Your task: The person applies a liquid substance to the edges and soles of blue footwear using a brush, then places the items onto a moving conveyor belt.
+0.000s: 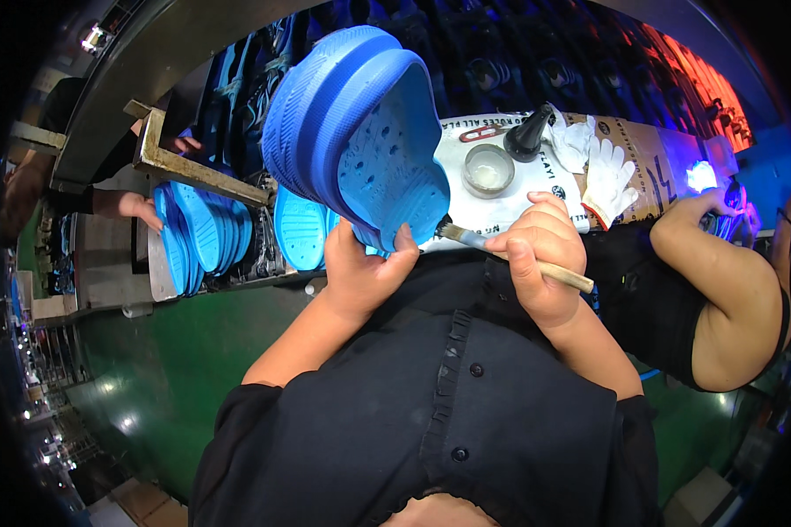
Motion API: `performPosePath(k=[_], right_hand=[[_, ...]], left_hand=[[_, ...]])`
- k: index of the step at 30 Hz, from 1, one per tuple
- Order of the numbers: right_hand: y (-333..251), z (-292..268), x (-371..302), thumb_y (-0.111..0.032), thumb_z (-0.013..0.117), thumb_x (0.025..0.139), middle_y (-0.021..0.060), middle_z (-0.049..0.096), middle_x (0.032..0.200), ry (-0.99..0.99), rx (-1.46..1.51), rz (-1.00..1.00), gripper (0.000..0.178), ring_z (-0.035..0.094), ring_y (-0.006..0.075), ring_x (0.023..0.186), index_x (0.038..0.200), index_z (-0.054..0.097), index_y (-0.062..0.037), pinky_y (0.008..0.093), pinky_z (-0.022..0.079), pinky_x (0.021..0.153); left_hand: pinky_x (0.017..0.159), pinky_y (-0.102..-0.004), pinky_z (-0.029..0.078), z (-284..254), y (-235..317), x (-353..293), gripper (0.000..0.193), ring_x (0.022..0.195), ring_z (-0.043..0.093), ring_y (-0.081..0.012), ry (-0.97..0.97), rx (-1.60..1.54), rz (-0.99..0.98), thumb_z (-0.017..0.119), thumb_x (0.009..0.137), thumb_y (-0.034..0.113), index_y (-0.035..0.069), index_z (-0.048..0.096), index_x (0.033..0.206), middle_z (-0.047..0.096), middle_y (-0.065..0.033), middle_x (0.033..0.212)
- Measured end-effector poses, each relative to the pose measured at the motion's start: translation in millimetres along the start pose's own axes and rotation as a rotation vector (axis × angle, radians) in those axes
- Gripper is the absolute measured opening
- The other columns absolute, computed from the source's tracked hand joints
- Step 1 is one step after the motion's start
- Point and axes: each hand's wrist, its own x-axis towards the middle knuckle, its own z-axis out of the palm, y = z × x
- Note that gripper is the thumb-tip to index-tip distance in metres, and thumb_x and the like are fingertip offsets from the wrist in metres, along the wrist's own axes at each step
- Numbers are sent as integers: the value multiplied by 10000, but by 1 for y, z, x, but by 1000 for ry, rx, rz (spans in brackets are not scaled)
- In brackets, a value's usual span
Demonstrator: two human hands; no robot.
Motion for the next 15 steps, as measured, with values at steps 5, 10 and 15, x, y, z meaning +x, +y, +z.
performPosePath(k=[5,10,15], right_hand=[[-3,3,3,-144,587,792,15,554,580,-67,-53,-40,175,515,189,572,631,629,-86,374,384,822],[1,0,2,-118,552,809,23,562,589,50,50,39,202,520,191,583,622,616,-76,378,385,824],[-3,0,4,-102,528,819,26,572,596,-53,-102,-5,214,523,190,584,624,609,-68,380,383,835]], left_hand=[[634,-289,490,1,-3,2,358,686,628,-209,-2,7,2,657,670,-26,-27,503,993,621,-127,810],[637,-291,490,2,-3,8,414,692,631,-224,74,18,53,651,678,-13,-28,480,1055,617,-126,810],[636,-292,488,1,6,9,419,690,637,-225,30,-41,-106,627,691,7,-30,474,1079,626,-128,804]])
